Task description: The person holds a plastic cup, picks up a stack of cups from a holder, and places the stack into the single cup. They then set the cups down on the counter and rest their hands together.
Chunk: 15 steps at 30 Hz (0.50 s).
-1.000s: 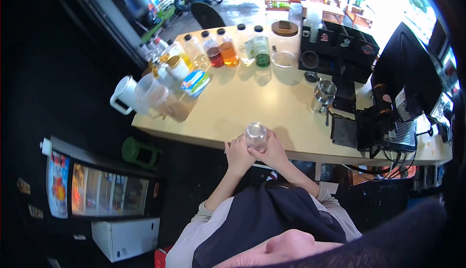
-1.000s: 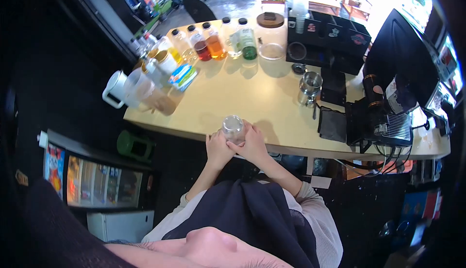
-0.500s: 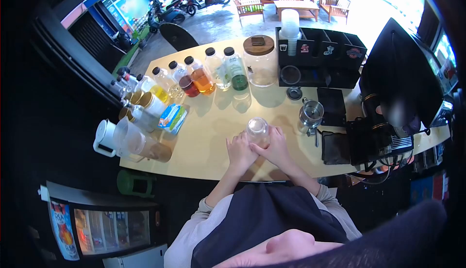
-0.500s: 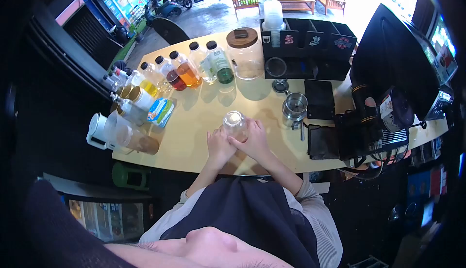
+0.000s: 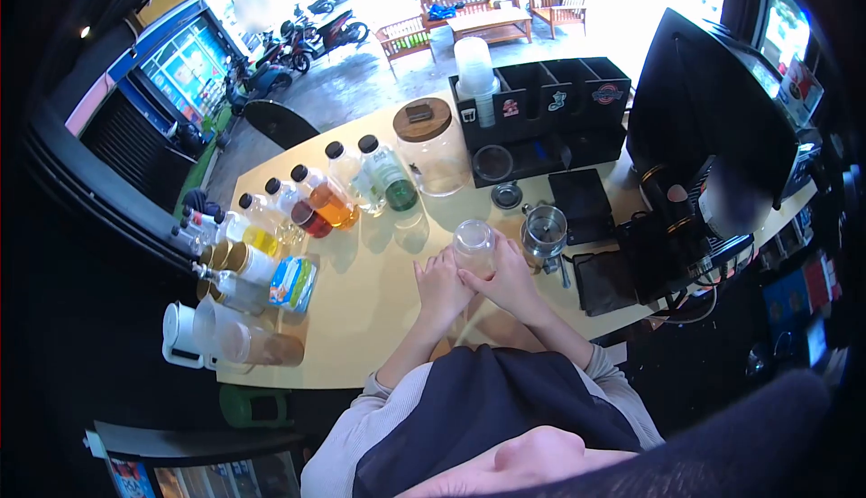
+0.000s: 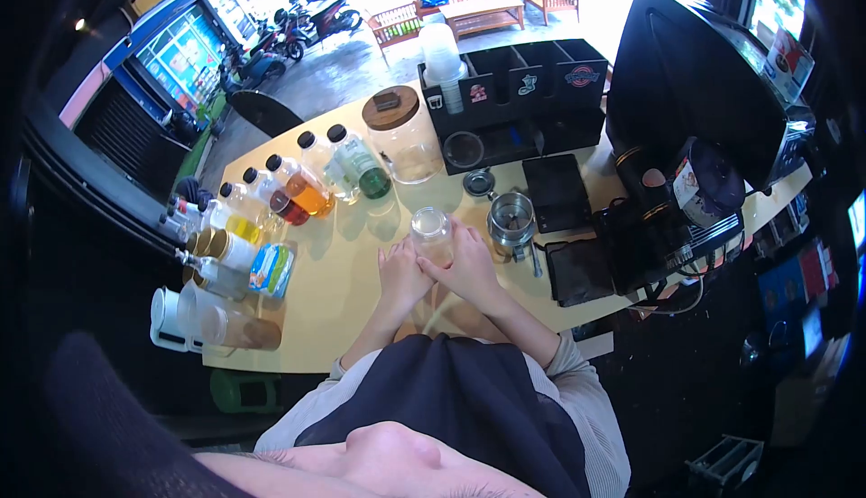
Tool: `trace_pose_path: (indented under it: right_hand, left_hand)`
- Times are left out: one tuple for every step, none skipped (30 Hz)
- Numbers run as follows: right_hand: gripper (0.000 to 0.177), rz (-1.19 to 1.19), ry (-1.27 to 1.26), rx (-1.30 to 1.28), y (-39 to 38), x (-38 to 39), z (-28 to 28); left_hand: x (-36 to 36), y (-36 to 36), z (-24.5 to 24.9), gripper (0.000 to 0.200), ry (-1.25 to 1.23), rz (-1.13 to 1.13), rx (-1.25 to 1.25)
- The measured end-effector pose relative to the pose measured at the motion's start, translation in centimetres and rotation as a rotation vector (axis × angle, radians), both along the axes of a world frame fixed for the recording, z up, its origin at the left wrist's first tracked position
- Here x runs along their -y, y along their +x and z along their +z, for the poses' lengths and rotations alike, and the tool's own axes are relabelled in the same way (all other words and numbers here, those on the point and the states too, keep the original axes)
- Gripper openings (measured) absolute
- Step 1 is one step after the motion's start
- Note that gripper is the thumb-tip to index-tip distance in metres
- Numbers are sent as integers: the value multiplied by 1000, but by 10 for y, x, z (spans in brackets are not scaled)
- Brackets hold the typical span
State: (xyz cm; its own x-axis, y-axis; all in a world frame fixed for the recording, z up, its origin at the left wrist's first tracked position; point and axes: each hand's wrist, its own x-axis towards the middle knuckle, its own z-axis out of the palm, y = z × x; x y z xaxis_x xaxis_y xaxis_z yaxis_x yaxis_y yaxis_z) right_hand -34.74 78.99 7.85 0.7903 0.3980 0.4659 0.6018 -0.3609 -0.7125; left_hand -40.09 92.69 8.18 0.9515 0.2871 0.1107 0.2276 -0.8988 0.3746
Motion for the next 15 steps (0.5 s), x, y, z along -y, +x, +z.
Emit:
trace_pose_path:
  right_hand:
    - [84, 3, -7, 25, 3, 0, 3]
    - [84, -7, -4, 24, 5, -1, 4]
    - [84, -17, -16, 46, 6, -2, 5]
    - [84, -26, -29, 66, 7, -3, 6]
    - [84, -34, -30, 61, 7, -4, 6]
    - [84, -38, -23, 76, 7, -4, 5]
    - [84, -39, -15, 93, 8, -5, 5]
    - [84, -41, -18, 91, 9, -5, 6]
    - [84, -55, -23, 121, 10, -5, 9]
    - [85, -70, -27, 152, 12, -4, 12]
    - [85, -72, -29, 151, 14, -4, 17]
    - [84, -77, -34, 160, 16, -2, 26]
    - [83, -82, -38, 169, 18, -1, 36]
    - [83, -82, -40, 167, 21, 0, 48]
    - [82, -76, -49, 147, 25, 1, 64]
  left_hand:
    - [-1, 5, 0, 87, 4, -11, 2]
    - [-3, 8, 0, 88, 11, -19, -8]
    - [-5, 11, 0, 90, 17, -25, -21]
    - [-6, 13, 1, 90, 18, -34, -26]
    - [-7, 14, 2, 90, 12, -36, -35]
    - [-7, 14, 4, 91, 6, -36, -44]
    - [-6, 15, 7, 91, 3, -39, -48]
    - [-6, 16, 11, 91, 4, -41, -46]
    - [-6, 17, 15, 92, 5, -43, -44]
    - [-6, 20, 18, 92, 3, -44, -44]
    - [-8, 23, 22, 91, 13, -60, -38]
    - [-9, 26, 25, 91, 23, -77, -32]
    - [-11, 30, 30, 91, 21, -78, -34]
    - [-14, 34, 34, 92, 66, -100, -19]
    - [-15, 35, 39, 94, 111, -122, -3]
